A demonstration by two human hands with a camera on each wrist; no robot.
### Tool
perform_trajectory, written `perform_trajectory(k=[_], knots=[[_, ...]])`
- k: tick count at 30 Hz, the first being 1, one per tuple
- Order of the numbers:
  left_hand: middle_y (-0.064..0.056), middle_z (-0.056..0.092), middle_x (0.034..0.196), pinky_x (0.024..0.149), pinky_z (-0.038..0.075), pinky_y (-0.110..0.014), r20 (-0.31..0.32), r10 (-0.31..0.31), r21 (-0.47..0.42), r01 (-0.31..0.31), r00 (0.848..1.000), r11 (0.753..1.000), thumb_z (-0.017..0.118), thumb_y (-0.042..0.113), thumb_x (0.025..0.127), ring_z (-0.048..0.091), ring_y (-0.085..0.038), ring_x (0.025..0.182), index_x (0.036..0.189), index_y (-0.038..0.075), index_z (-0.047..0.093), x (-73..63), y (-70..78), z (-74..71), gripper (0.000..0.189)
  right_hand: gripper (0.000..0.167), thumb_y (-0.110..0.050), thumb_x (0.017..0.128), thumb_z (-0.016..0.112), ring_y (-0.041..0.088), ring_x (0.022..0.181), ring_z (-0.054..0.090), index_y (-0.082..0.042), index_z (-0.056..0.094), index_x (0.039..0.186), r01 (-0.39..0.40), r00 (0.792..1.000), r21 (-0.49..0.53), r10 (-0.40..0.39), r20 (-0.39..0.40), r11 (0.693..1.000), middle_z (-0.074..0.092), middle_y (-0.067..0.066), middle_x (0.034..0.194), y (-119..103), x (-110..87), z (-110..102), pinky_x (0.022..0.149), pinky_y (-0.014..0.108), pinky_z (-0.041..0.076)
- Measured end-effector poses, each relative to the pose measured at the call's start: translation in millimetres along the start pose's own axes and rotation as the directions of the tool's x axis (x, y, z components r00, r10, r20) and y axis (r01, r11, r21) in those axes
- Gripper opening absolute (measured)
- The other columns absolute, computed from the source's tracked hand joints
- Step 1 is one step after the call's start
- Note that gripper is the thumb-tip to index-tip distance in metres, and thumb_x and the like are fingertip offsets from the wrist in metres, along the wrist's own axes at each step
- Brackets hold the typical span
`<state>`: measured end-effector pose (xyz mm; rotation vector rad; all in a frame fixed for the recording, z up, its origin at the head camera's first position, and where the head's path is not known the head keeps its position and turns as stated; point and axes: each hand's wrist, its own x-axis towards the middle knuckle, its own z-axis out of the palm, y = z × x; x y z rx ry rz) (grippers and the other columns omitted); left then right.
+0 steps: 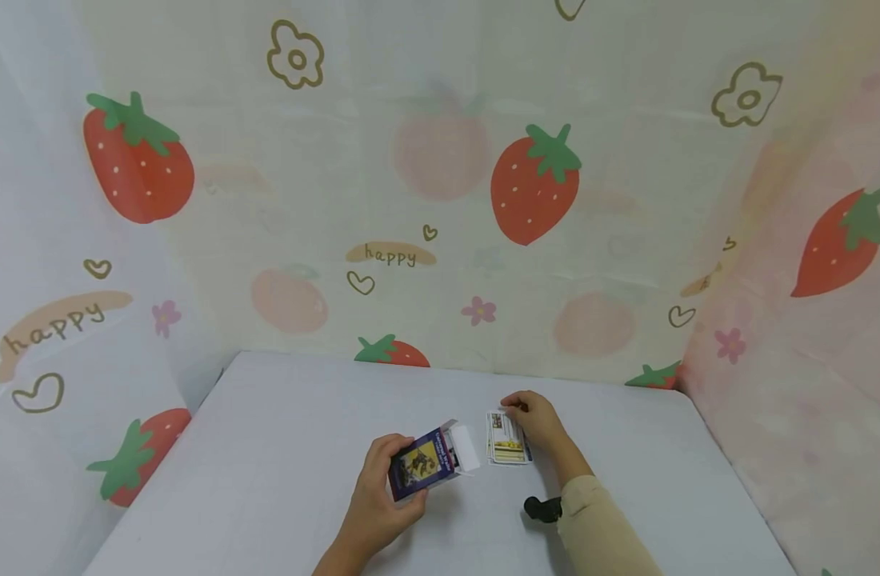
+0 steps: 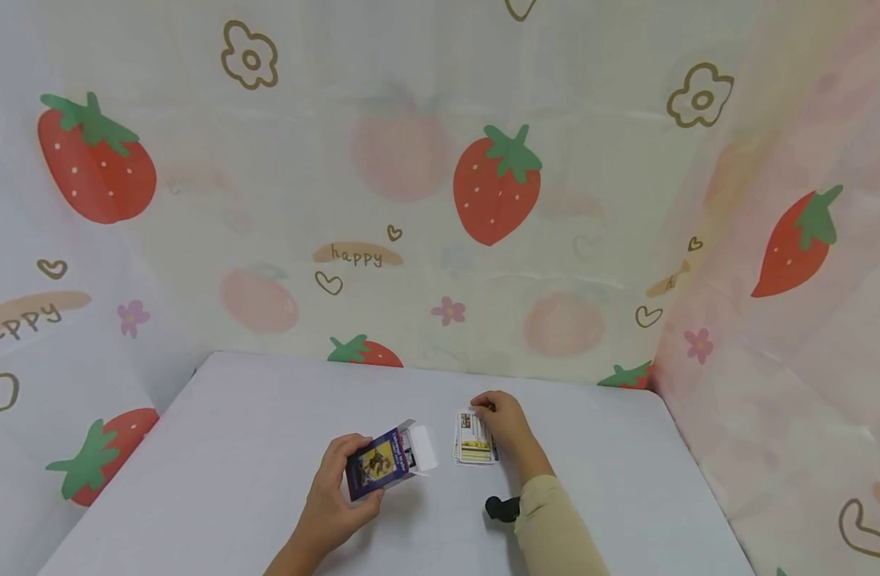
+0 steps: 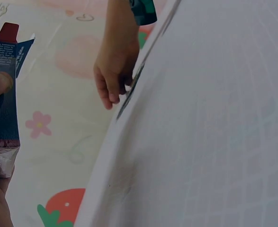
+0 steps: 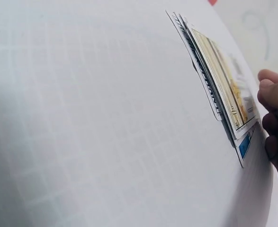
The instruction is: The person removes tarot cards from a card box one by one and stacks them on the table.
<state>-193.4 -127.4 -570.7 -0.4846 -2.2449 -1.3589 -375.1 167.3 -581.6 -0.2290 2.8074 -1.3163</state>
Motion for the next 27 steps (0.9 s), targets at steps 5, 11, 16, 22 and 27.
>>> perform_trajectory(k=[5,11,16,22,27], knots=[[0.007,0.048,0.138,0.102,0.050,-0.026,0.009,-0.017,0.004,0.016,1.000,1.000,0.088,0.008,0.073,0.052,-0.010,0.119,0.142,0.023,0.047,-1.9,0.3,0.0,0.081,0.015,-0.015,0.102,0.062,0.021,0.101,0.058,-0.012,0.072,0.113,0.002,0.999,0.004,-0.002,-0.036,1.000,0.067,0.004,0.112,-1.4,-3.3,-1.8,0.093,0.042,0.048],[0.004,0.048,0.138,0.104,0.048,-0.025,0.015,0.000,0.007,0.000,1.000,1.000,0.087,0.011,0.074,0.052,-0.012,0.119,0.144,0.021,0.047,-1.3,0.2,-1.1,0.081,0.017,-0.016,0.101,0.065,0.020,0.099,0.058,-0.011,0.073,0.115,0.064,0.993,0.033,-0.061,-0.106,0.997,0.068,0.004,0.110,-14.1,-7.9,-12.4,0.086,0.037,0.047],[0.005,0.049,0.138,0.104,0.048,-0.025,-0.005,-0.011,0.013,0.011,1.000,1.000,0.089,0.009,0.072,0.052,-0.012,0.121,0.143,0.020,0.048,-0.7,-1.1,-1.4,0.082,0.017,-0.017,0.100,0.067,0.019,0.100,0.059,-0.012,0.073,0.115,0.116,0.981,0.066,-0.104,-0.164,0.991,0.069,0.004,0.110,-25.7,-13.9,-19.8,0.085,0.033,0.048],[0.004,0.049,0.138,0.103,0.049,-0.026,-0.012,-0.009,0.029,0.010,1.000,1.000,0.089,0.009,0.072,0.052,-0.012,0.120,0.141,0.012,0.050,-1.4,-3.0,-1.6,0.080,0.016,-0.015,0.098,0.069,0.019,0.096,0.060,-0.011,0.074,0.113,0.169,0.965,0.102,-0.144,-0.219,0.980,0.071,0.004,0.104,-46.3,-29.1,-27.3,0.080,0.029,0.048],[0.004,0.049,0.139,0.104,0.047,-0.024,-0.011,-0.007,0.015,0.007,1.000,1.000,0.089,0.009,0.072,0.052,-0.012,0.121,0.142,0.018,0.049,0.9,-3.6,-2.2,0.081,0.016,-0.018,0.098,0.069,0.017,0.093,0.059,-0.014,0.074,0.113,0.189,0.960,0.138,-0.153,-0.236,0.972,0.070,0.001,0.101,-62.9,-44.0,-31.5,0.076,0.025,0.048]])
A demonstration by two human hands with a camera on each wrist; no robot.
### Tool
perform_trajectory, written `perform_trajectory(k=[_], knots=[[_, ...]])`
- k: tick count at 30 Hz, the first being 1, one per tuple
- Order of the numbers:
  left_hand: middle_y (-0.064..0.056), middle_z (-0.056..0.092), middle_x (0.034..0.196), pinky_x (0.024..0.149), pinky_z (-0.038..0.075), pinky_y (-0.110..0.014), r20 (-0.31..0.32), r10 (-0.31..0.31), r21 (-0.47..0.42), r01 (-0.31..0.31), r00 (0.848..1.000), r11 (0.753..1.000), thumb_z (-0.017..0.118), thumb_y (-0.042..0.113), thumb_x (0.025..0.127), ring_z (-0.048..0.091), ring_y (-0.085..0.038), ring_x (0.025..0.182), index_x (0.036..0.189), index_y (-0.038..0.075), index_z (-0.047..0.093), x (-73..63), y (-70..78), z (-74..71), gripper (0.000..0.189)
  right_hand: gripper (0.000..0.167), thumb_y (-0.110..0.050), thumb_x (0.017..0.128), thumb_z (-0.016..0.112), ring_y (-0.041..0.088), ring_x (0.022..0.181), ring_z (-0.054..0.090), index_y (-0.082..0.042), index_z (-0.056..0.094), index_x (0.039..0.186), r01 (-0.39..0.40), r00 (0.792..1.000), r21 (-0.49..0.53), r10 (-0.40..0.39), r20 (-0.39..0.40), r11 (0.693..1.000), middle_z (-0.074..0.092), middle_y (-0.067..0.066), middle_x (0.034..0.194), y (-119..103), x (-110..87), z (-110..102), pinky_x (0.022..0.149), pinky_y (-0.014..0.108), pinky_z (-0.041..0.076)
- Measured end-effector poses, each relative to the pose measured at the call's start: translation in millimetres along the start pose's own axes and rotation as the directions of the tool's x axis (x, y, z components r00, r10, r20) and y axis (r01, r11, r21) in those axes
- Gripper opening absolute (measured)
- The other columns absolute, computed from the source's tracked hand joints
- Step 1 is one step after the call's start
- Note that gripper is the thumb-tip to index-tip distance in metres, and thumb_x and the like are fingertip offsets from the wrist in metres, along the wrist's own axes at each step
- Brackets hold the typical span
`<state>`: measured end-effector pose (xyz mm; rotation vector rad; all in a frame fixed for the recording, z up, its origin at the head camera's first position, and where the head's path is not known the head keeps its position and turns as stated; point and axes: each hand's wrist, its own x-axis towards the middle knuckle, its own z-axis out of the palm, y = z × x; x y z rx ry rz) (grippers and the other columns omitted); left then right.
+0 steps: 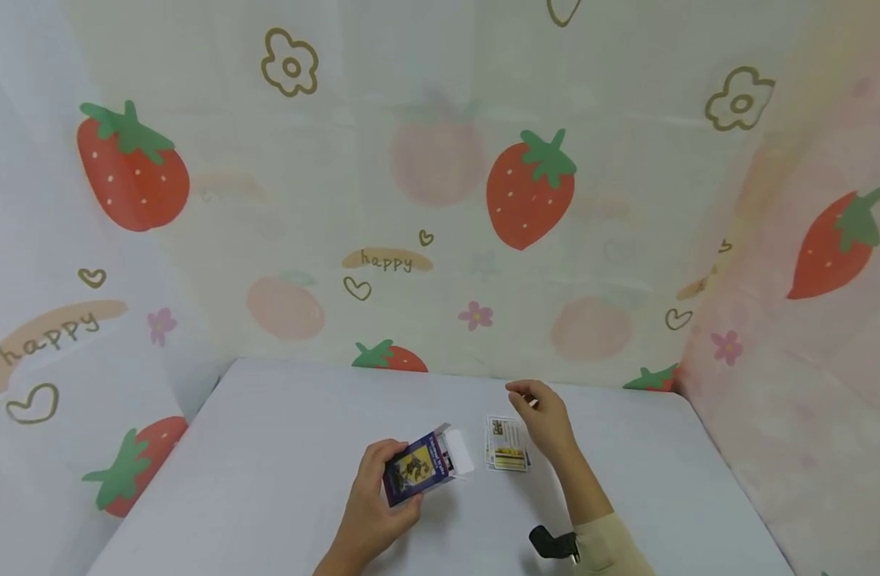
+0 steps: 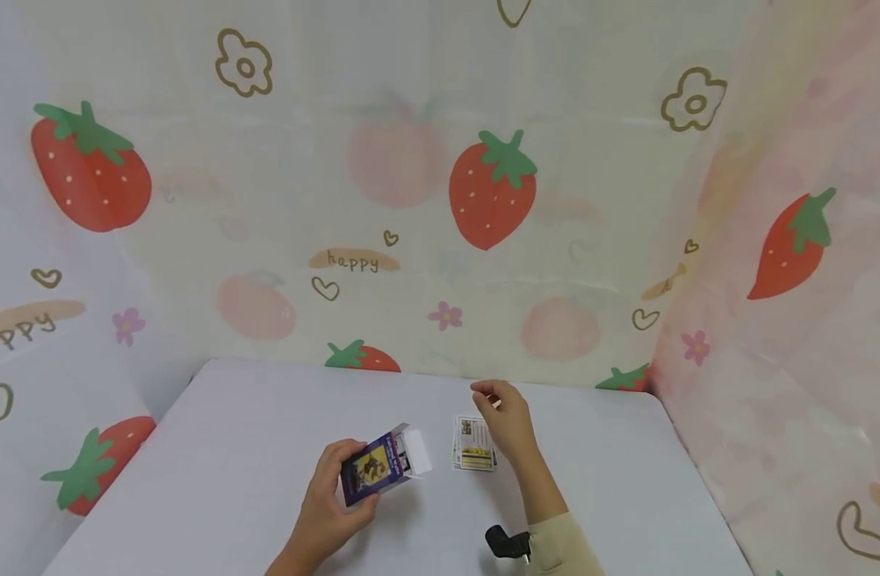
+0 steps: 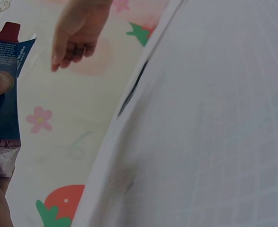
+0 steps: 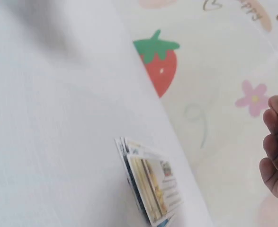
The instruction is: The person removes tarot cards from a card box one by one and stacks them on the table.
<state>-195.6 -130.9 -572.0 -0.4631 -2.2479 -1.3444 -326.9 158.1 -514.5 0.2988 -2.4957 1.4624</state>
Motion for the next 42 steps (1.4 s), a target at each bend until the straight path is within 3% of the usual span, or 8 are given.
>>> perform_trajectory(k=[5,12,19,26,33,37,42], knots=[[0.005,0.048,0.139,0.105,0.046,-0.022,0.006,-0.002,-0.010,0.002,1.000,1.000,0.088,0.011,0.074,0.051,-0.012,0.121,0.144,0.024,0.047,1.8,-1.2,-0.5,0.082,0.016,-0.019,0.099,0.068,0.016,0.092,0.058,-0.015,0.074,0.113,0.011,1.000,0.020,-0.011,-0.002,1.000,0.069,0.000,0.101,-15.7,-12.9,-2.2,0.077,0.026,0.048],[0.004,0.049,0.138,0.105,0.046,-0.023,0.000,0.004,-0.001,-0.004,1.000,1.000,0.087,0.010,0.073,0.052,-0.013,0.120,0.142,0.015,0.050,-1.2,-2.0,-0.2,0.079,0.016,-0.021,0.099,0.068,0.017,0.090,0.058,-0.017,0.073,0.114,0.013,1.000,0.036,-0.012,-0.021,0.999,0.070,-0.002,0.103,-30.5,-37.2,-1.7,0.080,0.029,0.048],[0.006,0.049,0.137,0.103,0.048,-0.024,0.014,-0.003,-0.003,0.003,1.000,1.000,0.089,0.011,0.073,0.052,-0.011,0.119,0.142,0.022,0.048,-5.7,-2.0,2.6,0.081,0.014,-0.019,0.097,0.071,0.016,0.091,0.056,-0.019,0.075,0.111,0.034,0.999,0.078,-0.032,-0.035,0.996,0.071,-0.004,0.102,-43.8,-62.7,-0.9,0.081,0.027,0.046],[0.004,0.050,0.136,0.103,0.047,-0.021,-0.003,0.005,-0.002,-0.005,1.000,1.000,0.086,0.010,0.074,0.052,-0.012,0.118,0.141,0.016,0.049,-0.8,-0.5,0.8,0.077,0.012,-0.022,0.096,0.073,0.013,0.090,0.057,-0.021,0.075,0.108,0.102,0.995,0.114,-0.099,-0.024,0.988,0.071,-0.007,0.099,-60.1,-70.6,-0.1,0.080,0.028,0.046],[0.005,0.049,0.137,0.104,0.046,-0.021,-0.011,-0.007,-0.001,0.007,1.000,1.000,0.088,0.011,0.072,0.052,-0.011,0.120,0.141,0.015,0.051,-1.6,0.7,-1.7,0.078,0.014,-0.021,0.096,0.072,0.011,0.090,0.058,-0.014,0.076,0.107,0.181,0.983,0.140,-0.181,-0.016,0.973,0.072,-0.007,0.099,-75.1,-79.9,3.9,0.079,0.026,0.047],[0.005,0.049,0.138,0.105,0.046,-0.021,-0.009,-0.006,0.000,0.006,1.000,1.000,0.088,0.012,0.073,0.052,-0.012,0.121,0.142,0.017,0.050,-1.4,-0.5,-1.6,0.079,0.011,-0.020,0.095,0.073,0.011,0.092,0.060,-0.017,0.076,0.105,0.208,0.978,0.151,-0.210,-0.003,0.966,0.072,-0.007,0.099,-80.1,-83.8,6.6,0.080,0.029,0.049],[0.005,0.049,0.138,0.105,0.047,-0.023,-0.006,-0.010,0.001,0.010,1.000,1.000,0.088,0.013,0.073,0.052,-0.012,0.121,0.141,0.010,0.051,-0.5,-1.2,-1.0,0.077,0.012,-0.020,0.093,0.076,0.010,0.094,0.060,-0.026,0.076,0.104,0.203,0.978,0.110,-0.208,0.031,0.973,0.070,-0.011,0.100,-80.2,-86.4,11.0,0.080,0.029,0.051]])
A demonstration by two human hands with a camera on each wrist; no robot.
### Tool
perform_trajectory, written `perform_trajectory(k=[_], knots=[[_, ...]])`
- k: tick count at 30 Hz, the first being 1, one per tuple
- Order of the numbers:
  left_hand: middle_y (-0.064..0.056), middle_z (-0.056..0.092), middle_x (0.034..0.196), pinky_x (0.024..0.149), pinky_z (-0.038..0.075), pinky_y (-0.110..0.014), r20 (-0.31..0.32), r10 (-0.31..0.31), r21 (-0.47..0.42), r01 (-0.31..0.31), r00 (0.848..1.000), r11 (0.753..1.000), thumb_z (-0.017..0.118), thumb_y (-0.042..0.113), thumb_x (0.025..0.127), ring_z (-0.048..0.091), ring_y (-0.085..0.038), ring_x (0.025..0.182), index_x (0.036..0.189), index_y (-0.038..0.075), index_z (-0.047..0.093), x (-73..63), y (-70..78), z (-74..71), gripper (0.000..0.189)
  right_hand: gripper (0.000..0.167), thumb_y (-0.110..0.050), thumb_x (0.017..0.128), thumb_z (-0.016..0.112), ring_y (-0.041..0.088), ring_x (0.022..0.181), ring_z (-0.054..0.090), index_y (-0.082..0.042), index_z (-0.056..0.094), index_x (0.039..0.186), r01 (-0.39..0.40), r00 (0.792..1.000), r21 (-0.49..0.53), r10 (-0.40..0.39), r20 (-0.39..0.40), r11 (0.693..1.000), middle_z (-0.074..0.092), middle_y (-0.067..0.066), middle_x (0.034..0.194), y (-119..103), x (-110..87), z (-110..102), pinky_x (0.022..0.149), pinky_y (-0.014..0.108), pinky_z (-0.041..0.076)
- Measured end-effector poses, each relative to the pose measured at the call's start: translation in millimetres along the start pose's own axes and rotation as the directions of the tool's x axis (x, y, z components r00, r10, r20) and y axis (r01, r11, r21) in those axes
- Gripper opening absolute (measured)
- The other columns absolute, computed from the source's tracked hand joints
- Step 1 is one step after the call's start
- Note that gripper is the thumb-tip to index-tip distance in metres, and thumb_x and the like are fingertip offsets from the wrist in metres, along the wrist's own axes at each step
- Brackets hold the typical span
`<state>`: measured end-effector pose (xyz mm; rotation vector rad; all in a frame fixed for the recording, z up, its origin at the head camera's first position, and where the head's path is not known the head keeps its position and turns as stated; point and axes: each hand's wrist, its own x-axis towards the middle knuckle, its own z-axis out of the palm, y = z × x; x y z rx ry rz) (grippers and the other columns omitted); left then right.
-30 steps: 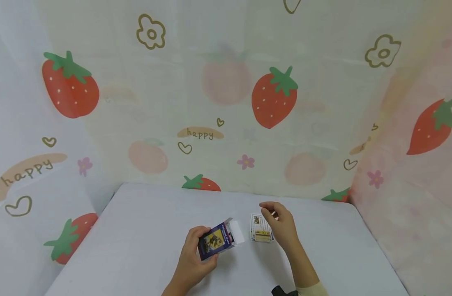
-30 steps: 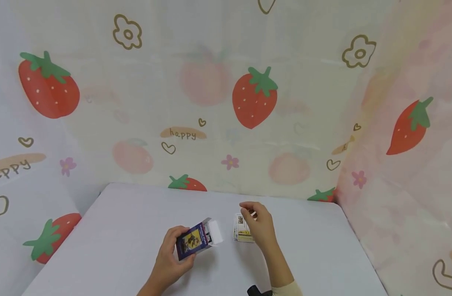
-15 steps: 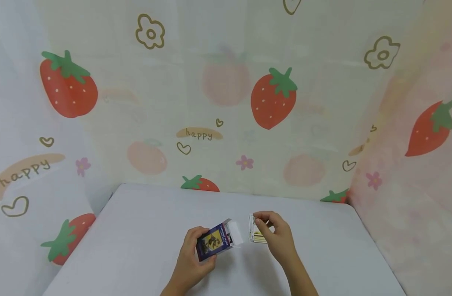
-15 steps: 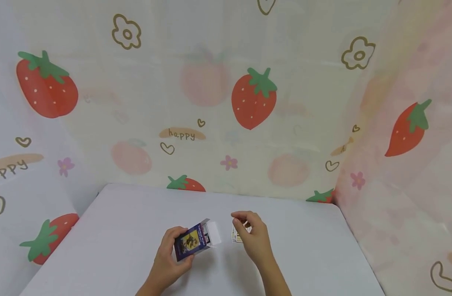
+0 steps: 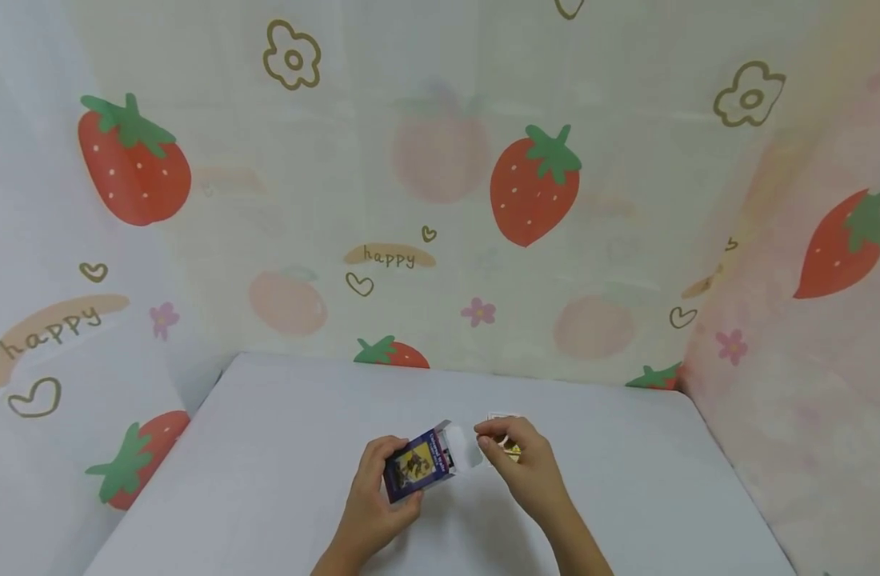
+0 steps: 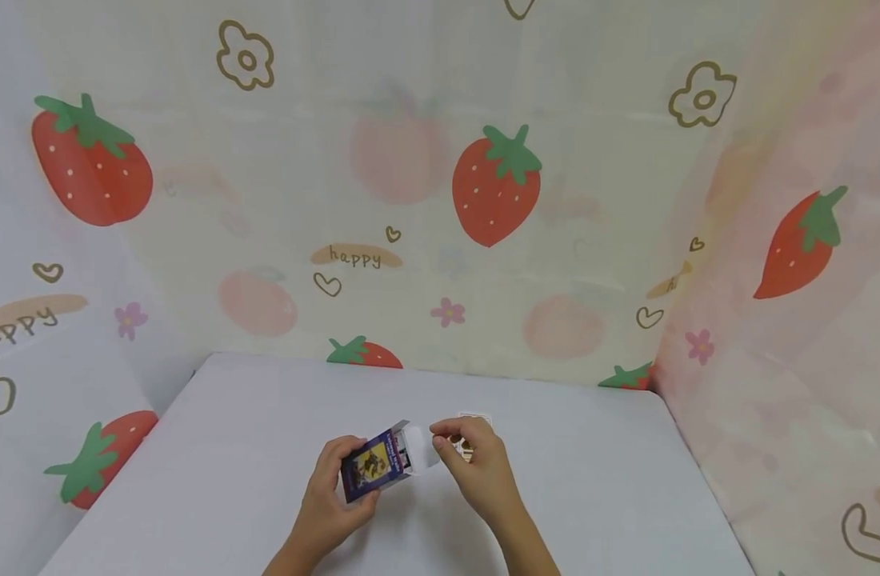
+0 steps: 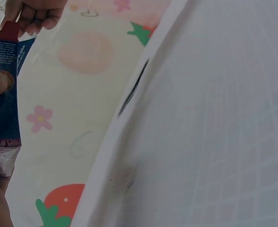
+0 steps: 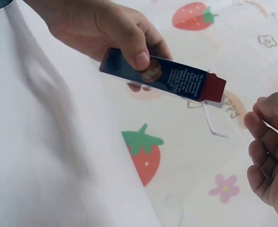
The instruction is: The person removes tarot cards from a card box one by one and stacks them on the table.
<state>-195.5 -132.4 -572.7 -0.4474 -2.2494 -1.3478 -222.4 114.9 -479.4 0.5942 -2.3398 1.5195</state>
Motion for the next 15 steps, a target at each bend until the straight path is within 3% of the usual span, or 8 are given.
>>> perform_trajectory(k=[7,11,15], knots=[[0.005,0.049,0.138,0.105,0.045,-0.021,-0.002,-0.002,-0.007,0.002,1.000,1.000,0.090,0.009,0.071,0.051,-0.012,0.121,0.142,0.020,0.049,2.6,2.2,0.5,0.082,0.016,-0.020,0.091,0.078,0.013,0.095,0.061,-0.031,0.076,0.103,-0.013,0.999,-0.053,0.015,0.041,0.999,0.069,-0.018,0.099,2.1,-1.4,7.3,0.083,0.033,0.053],[0.004,0.049,0.137,0.105,0.043,-0.018,-0.002,0.003,-0.012,-0.003,1.000,1.000,0.090,0.009,0.071,0.052,-0.012,0.120,0.141,0.014,0.050,1.3,1.5,0.3,0.081,0.015,-0.022,0.091,0.078,0.011,0.094,0.060,-0.030,0.075,0.104,-0.012,0.997,-0.086,0.018,0.078,0.996,0.070,-0.021,0.100,1.4,-3.9,10.5,0.083,0.037,0.053],[0.003,0.049,0.137,0.105,0.043,-0.018,0.001,0.007,-0.015,-0.007,1.000,1.000,0.090,0.009,0.070,0.052,-0.013,0.121,0.140,0.010,0.050,-1.1,1.7,0.8,0.081,0.015,-0.023,0.090,0.079,0.012,0.093,0.061,-0.029,0.076,0.104,-0.016,0.995,-0.114,0.027,0.095,0.993,0.070,-0.021,0.097,1.6,-5.5,12.3,0.077,0.032,0.052]])
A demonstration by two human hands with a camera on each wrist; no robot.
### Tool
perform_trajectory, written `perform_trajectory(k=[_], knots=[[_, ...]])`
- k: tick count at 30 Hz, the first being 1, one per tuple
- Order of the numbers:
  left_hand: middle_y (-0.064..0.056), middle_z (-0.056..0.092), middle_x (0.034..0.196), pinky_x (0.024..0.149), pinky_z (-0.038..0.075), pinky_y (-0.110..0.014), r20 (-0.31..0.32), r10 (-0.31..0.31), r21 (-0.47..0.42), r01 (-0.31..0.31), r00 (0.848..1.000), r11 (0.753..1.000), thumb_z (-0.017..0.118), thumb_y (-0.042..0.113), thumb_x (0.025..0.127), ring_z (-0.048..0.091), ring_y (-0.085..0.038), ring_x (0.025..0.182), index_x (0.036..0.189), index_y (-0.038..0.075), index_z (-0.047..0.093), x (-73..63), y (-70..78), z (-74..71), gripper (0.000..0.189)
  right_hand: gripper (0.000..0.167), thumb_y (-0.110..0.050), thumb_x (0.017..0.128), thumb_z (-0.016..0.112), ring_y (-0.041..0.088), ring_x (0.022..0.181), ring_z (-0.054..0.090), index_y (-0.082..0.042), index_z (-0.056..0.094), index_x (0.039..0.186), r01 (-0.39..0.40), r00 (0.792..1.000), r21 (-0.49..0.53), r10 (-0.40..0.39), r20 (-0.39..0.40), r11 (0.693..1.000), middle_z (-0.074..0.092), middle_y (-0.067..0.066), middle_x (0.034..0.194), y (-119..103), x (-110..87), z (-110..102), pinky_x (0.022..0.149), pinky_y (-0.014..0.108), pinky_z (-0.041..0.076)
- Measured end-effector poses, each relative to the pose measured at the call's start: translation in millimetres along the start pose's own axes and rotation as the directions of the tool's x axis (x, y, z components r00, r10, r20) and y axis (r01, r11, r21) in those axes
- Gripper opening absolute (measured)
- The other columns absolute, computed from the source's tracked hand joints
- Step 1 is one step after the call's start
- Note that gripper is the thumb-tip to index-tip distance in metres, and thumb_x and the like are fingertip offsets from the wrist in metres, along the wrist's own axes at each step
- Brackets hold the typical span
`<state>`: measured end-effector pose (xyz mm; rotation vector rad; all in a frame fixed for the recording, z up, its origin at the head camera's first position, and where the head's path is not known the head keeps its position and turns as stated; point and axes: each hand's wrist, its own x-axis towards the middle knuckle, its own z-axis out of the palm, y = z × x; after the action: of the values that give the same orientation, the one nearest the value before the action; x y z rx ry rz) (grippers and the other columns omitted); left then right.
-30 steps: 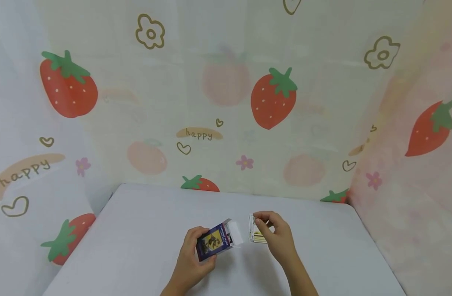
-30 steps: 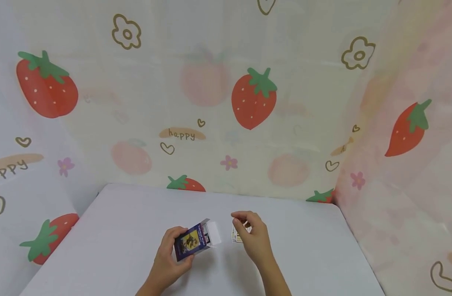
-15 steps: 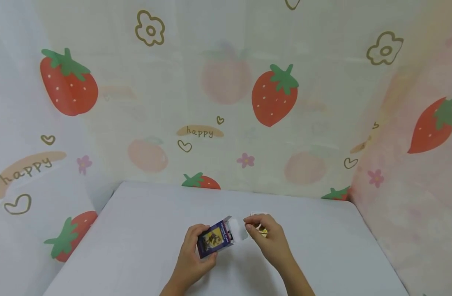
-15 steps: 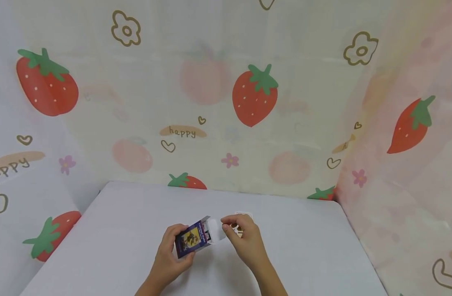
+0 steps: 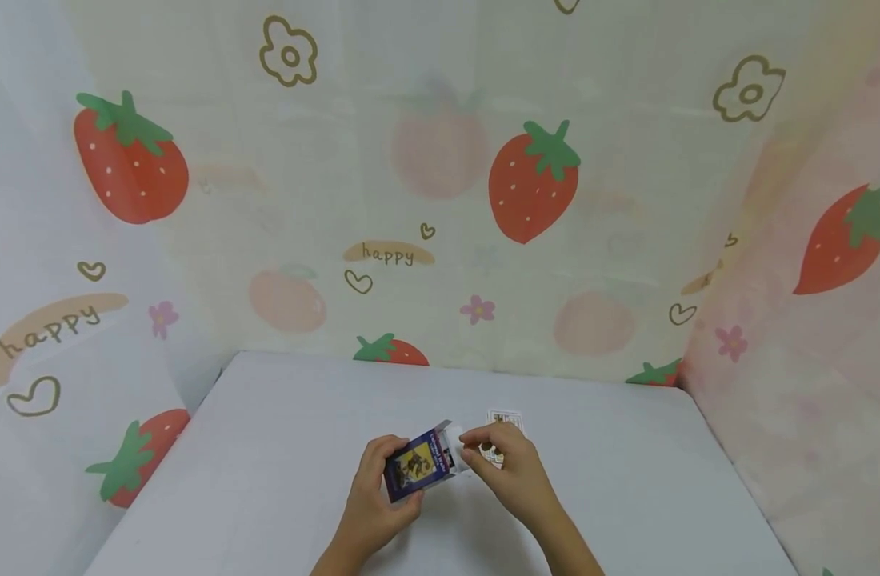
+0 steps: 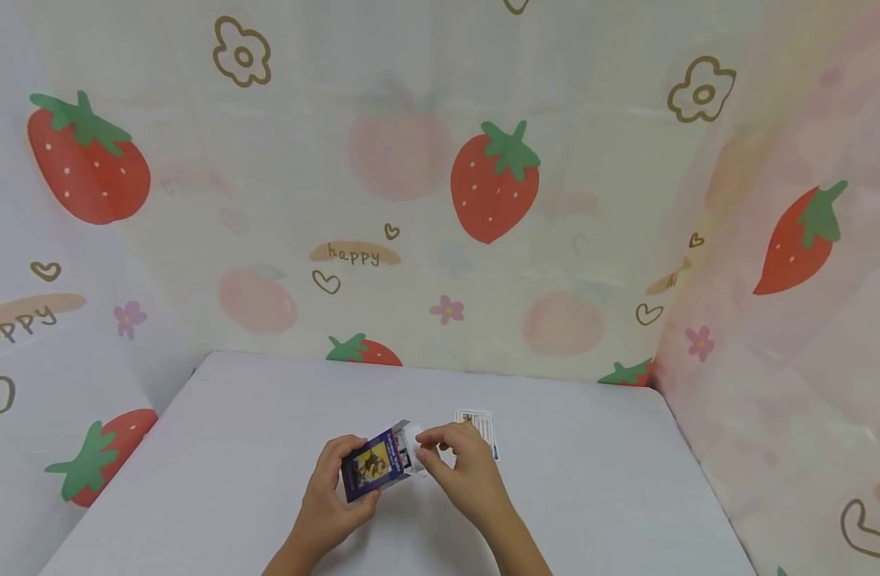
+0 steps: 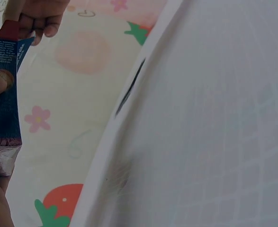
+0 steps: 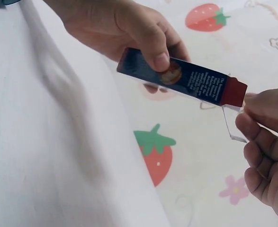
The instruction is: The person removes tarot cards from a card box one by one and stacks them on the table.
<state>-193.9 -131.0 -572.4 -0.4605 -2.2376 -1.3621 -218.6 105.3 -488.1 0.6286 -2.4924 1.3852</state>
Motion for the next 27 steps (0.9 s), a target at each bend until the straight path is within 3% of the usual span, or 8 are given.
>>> perform_trajectory(k=[3,7,14,19,27], knots=[[0.004,0.049,0.137,0.106,0.043,-0.018,0.005,-0.005,0.000,0.005,1.000,1.000,0.090,0.009,0.070,0.052,-0.013,0.121,0.141,0.014,0.050,-0.1,0.3,0.4,0.081,0.018,-0.022,0.088,0.081,0.014,0.092,0.061,-0.030,0.076,0.103,-0.005,1.000,-0.023,0.005,0.001,1.000,0.068,-0.022,0.095,2.7,1.0,1.5,0.076,0.027,0.049],[0.005,0.049,0.136,0.105,0.045,-0.019,0.012,-0.020,0.000,0.020,1.000,1.000,0.090,0.010,0.071,0.052,-0.012,0.120,0.141,0.022,0.049,-1.2,1.9,0.0,0.082,0.020,-0.021,0.086,0.083,0.015,0.092,0.062,-0.028,0.077,0.103,-0.001,1.000,-0.048,0.002,0.017,0.999,0.068,-0.021,0.094,6.5,0.7,3.9,0.077,0.029,0.050],[0.004,0.051,0.136,0.103,0.047,-0.021,0.005,-0.015,0.018,0.015,1.000,1.000,0.092,0.012,0.071,0.053,-0.012,0.119,0.139,0.012,0.052,-3.5,4.7,-2.0,0.079,0.022,-0.024,0.085,0.084,0.016,0.095,0.062,-0.025,0.077,0.105,-0.011,0.998,-0.051,0.015,0.069,0.999,0.068,-0.023,0.096,7.7,-0.2,6.0,0.081,0.036,0.053],[0.004,0.051,0.135,0.102,0.047,-0.019,0.001,-0.012,0.016,0.012,1.000,1.000,0.092,0.013,0.072,0.053,-0.011,0.118,0.138,0.010,0.052,-5.2,4.5,-2.5,0.078,0.023,-0.026,0.085,0.084,0.019,0.094,0.063,-0.023,0.077,0.106,0.014,0.998,-0.052,-0.010,0.065,0.999,0.069,-0.021,0.094,7.4,-0.4,7.6,0.080,0.032,0.052],[0.002,0.052,0.135,0.103,0.043,-0.016,-0.001,0.036,0.013,-0.036,0.999,0.999,0.093,0.011,0.070,0.053,-0.013,0.119,0.139,0.014,0.052,-4.8,4.3,-1.6,0.080,0.021,-0.023,0.082,0.086,0.005,0.089,0.058,-0.023,0.077,0.102,0.042,0.999,-0.067,-0.040,0.031,0.997,0.069,-0.020,0.091,8.9,-1.0,13.1,0.078,0.027,0.052]])
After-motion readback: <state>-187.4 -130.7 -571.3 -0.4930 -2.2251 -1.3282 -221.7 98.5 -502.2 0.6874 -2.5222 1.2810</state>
